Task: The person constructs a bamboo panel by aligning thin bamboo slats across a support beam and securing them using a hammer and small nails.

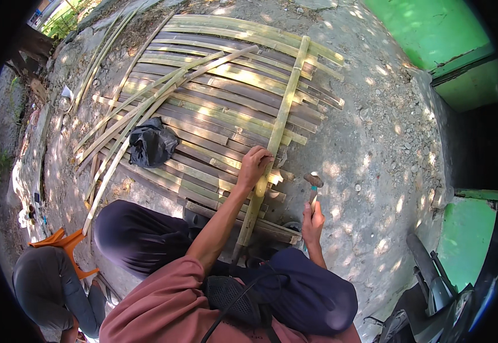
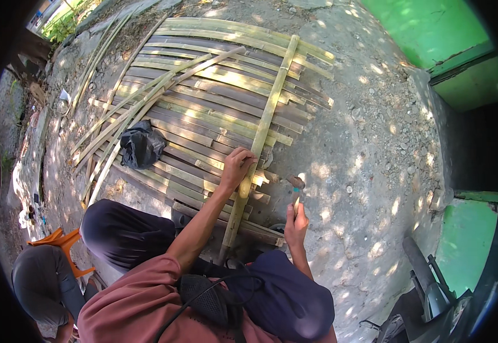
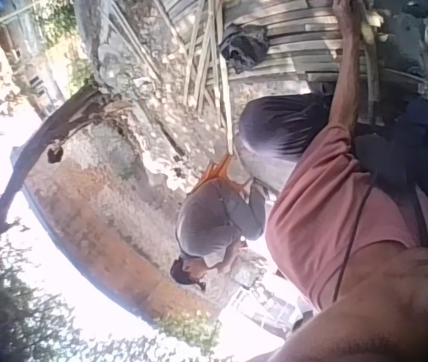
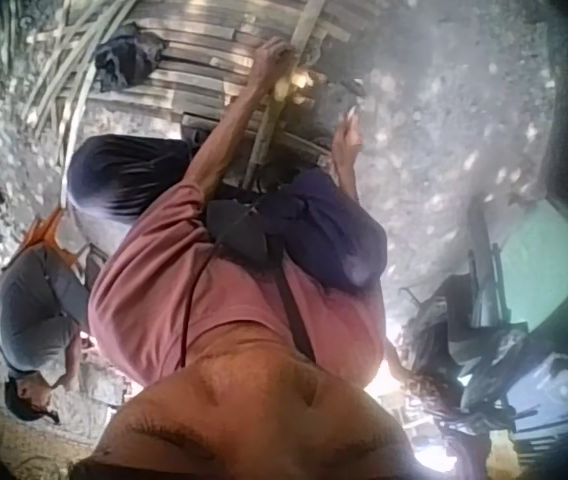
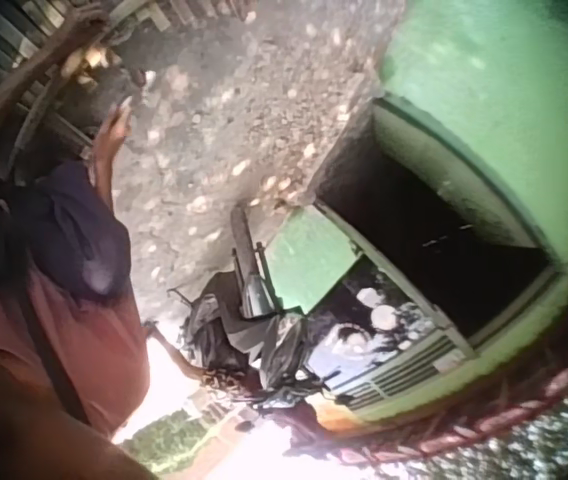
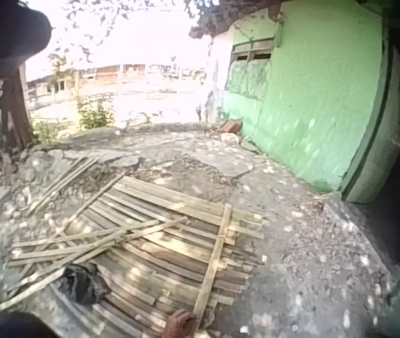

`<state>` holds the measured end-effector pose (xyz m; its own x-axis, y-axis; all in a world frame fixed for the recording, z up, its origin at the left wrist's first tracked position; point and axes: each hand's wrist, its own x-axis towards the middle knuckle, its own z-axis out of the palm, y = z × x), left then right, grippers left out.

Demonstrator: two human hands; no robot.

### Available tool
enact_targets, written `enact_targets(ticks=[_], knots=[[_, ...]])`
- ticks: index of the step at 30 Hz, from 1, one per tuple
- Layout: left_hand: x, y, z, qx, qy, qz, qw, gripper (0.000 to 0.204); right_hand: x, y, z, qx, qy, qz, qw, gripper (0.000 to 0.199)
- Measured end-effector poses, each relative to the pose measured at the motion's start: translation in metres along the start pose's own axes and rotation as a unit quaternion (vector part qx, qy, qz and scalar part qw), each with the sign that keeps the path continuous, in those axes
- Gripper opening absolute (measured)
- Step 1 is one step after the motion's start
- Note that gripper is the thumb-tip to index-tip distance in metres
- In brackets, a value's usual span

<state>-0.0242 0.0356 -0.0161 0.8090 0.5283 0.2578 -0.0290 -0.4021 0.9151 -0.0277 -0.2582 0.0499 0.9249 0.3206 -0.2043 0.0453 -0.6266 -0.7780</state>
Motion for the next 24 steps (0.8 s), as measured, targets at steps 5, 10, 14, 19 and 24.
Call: enact_targets(ticks=[5, 10, 14, 19, 24], knots=[[-0.005, -0.005, 0.002, 0.033, 0.048, 0.083, 0.995, 0.013, 0.03, -0.062, 0.011, -0.026, -0.021, -0.101, 0.994, 0.024], [-0.004, -0.003, 0.007, -0.015, 0.037, 0.02, 0.999, 0.014, 0.056, -0.082, 0.033, -0.07, -0.057, -0.172, 0.981, 0.028], [-0.001, -0.002, 0.004, -0.042, 0.038, 0.005, 0.998, 0.013, 0.061, -0.089, 0.045, -0.096, -0.055, -0.188, 0.976, 0.029], [-0.004, -0.002, 0.003, -0.052, 0.035, -0.011, 0.998, 0.014, 0.055, -0.097, 0.046, -0.084, -0.029, -0.194, 0.977, 0.027], [-0.004, -0.003, 0.003, -0.057, 0.035, -0.01, 0.998, 0.014, 0.052, -0.093, 0.041, -0.099, -0.055, -0.179, 0.977, 0.026]])
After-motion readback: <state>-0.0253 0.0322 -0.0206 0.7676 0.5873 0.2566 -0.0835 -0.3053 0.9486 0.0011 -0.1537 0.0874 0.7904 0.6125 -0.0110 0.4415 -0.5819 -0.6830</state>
